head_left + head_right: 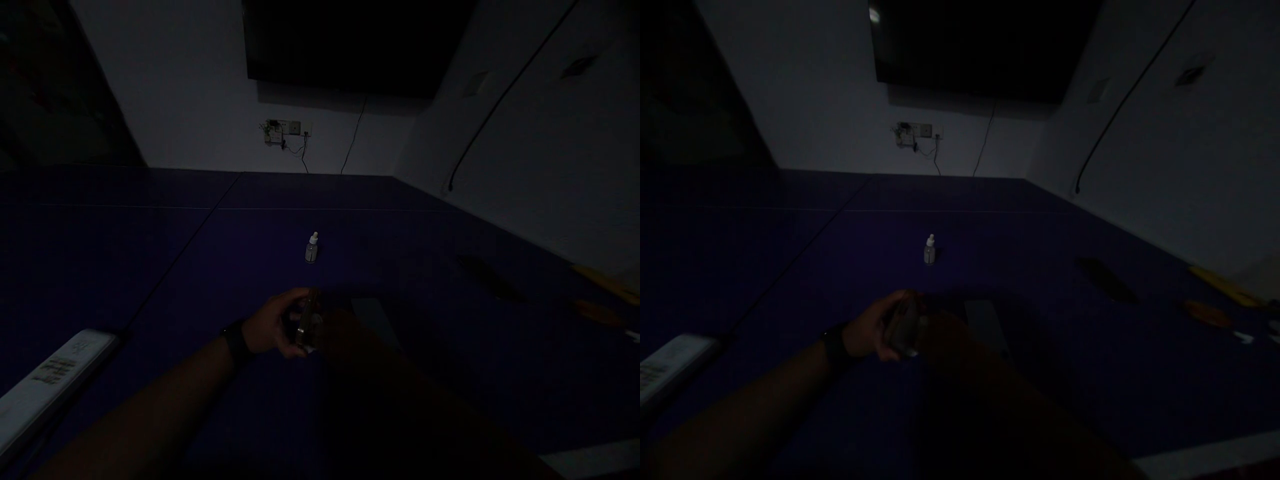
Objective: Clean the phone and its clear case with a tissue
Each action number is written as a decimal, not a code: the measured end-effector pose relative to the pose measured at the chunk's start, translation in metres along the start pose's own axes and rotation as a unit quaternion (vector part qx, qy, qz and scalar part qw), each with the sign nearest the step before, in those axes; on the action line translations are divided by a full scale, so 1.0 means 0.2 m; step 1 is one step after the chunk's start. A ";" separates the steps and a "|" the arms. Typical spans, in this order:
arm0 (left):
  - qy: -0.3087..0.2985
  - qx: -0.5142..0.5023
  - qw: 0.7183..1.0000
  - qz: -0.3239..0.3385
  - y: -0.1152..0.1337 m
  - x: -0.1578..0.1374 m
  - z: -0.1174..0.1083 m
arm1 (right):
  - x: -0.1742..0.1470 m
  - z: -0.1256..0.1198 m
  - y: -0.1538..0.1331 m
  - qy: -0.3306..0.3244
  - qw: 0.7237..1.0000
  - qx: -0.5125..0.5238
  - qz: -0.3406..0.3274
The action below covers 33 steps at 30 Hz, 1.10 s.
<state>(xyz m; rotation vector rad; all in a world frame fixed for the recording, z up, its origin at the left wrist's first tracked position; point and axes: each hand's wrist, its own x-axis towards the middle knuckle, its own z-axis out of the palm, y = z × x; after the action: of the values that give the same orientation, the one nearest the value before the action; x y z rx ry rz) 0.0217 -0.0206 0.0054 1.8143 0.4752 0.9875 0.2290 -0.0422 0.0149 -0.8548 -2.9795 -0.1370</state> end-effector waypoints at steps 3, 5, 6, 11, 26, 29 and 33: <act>0.002 0.007 1.000 -0.001 0.00 0.00 0.00 | 0.02 0.07 0.00 -0.024 0.999 0.019 -0.024; 0.001 0.008 1.000 0.000 0.00 0.00 0.00 | 0.02 0.08 0.01 -0.024 0.999 0.025 -0.003; 0.000 0.006 1.000 0.000 0.00 0.00 0.00 | 0.01 0.08 0.01 -0.019 0.999 0.029 0.010; -0.008 0.010 1.000 0.006 0.00 0.01 0.00 | -0.04 -0.01 0.03 0.021 0.988 0.135 0.074; -0.014 0.061 0.998 0.022 -0.01 -0.01 -0.02 | -0.02 -0.01 -0.04 -0.010 0.955 0.292 0.042; -0.008 0.065 0.998 0.025 -0.01 -0.01 -0.02 | -0.01 -0.01 -0.04 -0.037 0.982 0.187 -0.001; -0.010 0.069 0.997 0.032 -0.01 -0.01 -0.02 | -0.02 -0.01 -0.04 0.021 0.984 0.177 -0.005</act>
<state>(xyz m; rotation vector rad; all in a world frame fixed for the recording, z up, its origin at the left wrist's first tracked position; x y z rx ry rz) 0.0181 -0.0194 0.0028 1.9707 0.4859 0.9999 0.2278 -0.0517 0.0154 -0.7785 -2.8387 0.3595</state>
